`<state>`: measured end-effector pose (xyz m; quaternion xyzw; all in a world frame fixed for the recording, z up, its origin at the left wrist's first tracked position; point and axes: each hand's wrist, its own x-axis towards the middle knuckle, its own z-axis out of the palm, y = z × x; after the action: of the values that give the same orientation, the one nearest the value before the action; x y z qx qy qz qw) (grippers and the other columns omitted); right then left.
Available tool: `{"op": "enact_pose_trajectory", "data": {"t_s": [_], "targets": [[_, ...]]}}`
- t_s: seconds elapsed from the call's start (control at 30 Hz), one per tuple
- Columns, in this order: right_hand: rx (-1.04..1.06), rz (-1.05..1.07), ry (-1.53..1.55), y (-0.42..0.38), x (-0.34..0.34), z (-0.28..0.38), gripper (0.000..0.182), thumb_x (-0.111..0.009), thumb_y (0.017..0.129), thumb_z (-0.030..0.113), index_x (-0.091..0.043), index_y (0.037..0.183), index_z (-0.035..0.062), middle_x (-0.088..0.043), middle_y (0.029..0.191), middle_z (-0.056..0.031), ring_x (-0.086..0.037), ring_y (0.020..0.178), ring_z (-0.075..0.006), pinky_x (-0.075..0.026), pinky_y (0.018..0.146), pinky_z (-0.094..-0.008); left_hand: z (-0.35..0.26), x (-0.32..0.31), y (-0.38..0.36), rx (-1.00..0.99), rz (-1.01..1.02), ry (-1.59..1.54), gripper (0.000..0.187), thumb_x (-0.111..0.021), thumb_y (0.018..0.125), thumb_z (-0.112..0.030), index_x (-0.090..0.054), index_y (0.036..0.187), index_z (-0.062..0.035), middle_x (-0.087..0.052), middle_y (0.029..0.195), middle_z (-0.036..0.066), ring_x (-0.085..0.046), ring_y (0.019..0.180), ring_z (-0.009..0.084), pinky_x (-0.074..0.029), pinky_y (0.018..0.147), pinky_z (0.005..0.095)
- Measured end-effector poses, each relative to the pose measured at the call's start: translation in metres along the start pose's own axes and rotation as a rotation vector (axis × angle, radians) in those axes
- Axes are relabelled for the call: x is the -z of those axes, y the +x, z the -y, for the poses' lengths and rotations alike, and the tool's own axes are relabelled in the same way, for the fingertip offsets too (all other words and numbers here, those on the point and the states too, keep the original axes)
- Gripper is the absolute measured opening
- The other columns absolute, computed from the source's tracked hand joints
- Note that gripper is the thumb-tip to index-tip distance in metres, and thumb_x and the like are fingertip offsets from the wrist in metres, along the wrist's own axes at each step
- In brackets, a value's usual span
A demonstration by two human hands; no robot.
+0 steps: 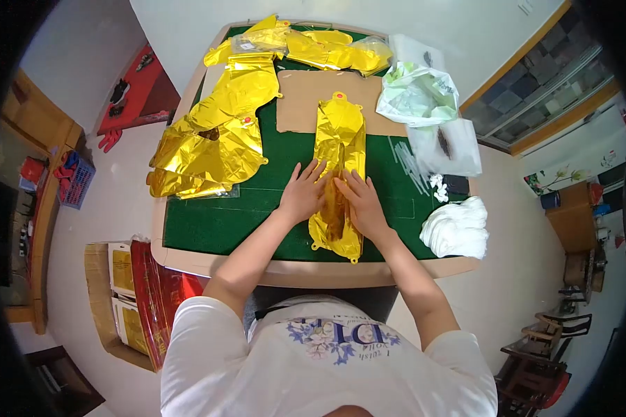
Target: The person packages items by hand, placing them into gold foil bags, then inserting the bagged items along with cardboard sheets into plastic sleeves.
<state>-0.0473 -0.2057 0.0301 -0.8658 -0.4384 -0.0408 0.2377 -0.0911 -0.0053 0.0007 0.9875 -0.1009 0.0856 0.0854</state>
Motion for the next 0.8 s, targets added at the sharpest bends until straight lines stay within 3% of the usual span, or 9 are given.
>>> {"op": "enact_pose_trajectory", "data": {"t_s": [0.03,0.13,0.2,0.33,0.6,0.73,0.8], "targets": [[0.016,0.004,-0.044,0.001,-0.004,-0.004,0.050,-0.052,0.088,0.002,-0.049,0.136,0.0165,-0.042,0.144,-0.0107,-0.036,0.136,-0.0318,-0.026,0.111,-0.0544,0.000,0.002,0.001,-0.001,-0.001,0.002,0.050,-0.046,0.096,-0.036,-0.044,0.140,-0.0135,-0.034,0.151,0.009,-0.027,0.141,0.0260,-0.021,0.114,0.0510],[0.063,0.031,-0.084,-0.001,-0.008,-0.008,0.044,-0.055,0.088,0.007,-0.053,0.132,0.0144,-0.045,0.142,-0.0104,-0.037,0.136,-0.0306,-0.026,0.111,-0.0533,0.000,0.004,0.002,-0.029,0.141,0.166,0.047,-0.044,0.097,-0.031,-0.045,0.140,-0.0115,-0.034,0.151,0.009,-0.027,0.142,0.0257,-0.020,0.114,0.0508],[0.059,0.037,-0.067,-0.002,-0.011,-0.011,0.042,-0.056,0.088,0.009,-0.054,0.130,0.0138,-0.046,0.141,-0.0102,-0.037,0.136,-0.0300,-0.026,0.111,-0.0528,-0.002,0.001,0.001,0.005,0.003,-0.046,0.048,-0.042,0.097,-0.025,-0.041,0.142,-0.0091,-0.034,0.151,0.008,-0.027,0.142,0.0249,-0.020,0.115,0.0498],[0.032,0.014,0.004,-0.003,-0.011,-0.011,0.035,-0.054,0.090,0.005,-0.059,0.124,0.0126,-0.052,0.136,-0.0102,-0.042,0.132,-0.0302,-0.026,0.111,-0.0504,-0.002,-0.005,0.001,0.025,-0.051,-0.072,0.049,-0.040,0.098,-0.024,-0.036,0.144,-0.0077,-0.034,0.151,0.008,-0.028,0.141,0.0243,-0.019,0.115,0.0486],[0.024,-0.013,0.078,-0.006,-0.019,-0.016,0.035,-0.052,0.090,0.002,-0.059,0.123,0.0119,-0.052,0.136,-0.0097,-0.043,0.132,-0.0305,-0.026,0.111,-0.0507,-0.001,0.003,0.005,0.124,-0.022,-0.338,0.060,-0.042,0.097,-0.036,-0.029,0.147,-0.0063,-0.036,0.150,0.009,-0.030,0.140,0.0236,-0.018,0.115,0.0476],[0.018,-0.026,0.099,-0.006,-0.020,-0.017,0.034,-0.051,0.089,0.001,-0.060,0.121,0.0112,-0.052,0.136,-0.0095,-0.043,0.132,-0.0306,-0.026,0.111,-0.0511,-0.003,0.003,0.005,0.111,-0.045,-0.309,0.063,-0.045,0.095,-0.039,-0.029,0.148,-0.0091,-0.036,0.150,0.009,-0.029,0.141,0.0245,-0.018,0.115,0.0487],[0.015,-0.025,0.100,-0.006,-0.019,-0.017,0.034,-0.051,0.089,0.000,-0.060,0.121,0.0104,-0.052,0.135,-0.0096,-0.043,0.131,-0.0304,-0.026,0.111,-0.0509,-0.004,0.003,0.004,0.049,-0.003,-0.112,0.063,-0.047,0.095,-0.042,-0.030,0.149,-0.0145,-0.034,0.151,0.008,-0.026,0.142,0.0250,-0.017,0.115,0.0490]]}}
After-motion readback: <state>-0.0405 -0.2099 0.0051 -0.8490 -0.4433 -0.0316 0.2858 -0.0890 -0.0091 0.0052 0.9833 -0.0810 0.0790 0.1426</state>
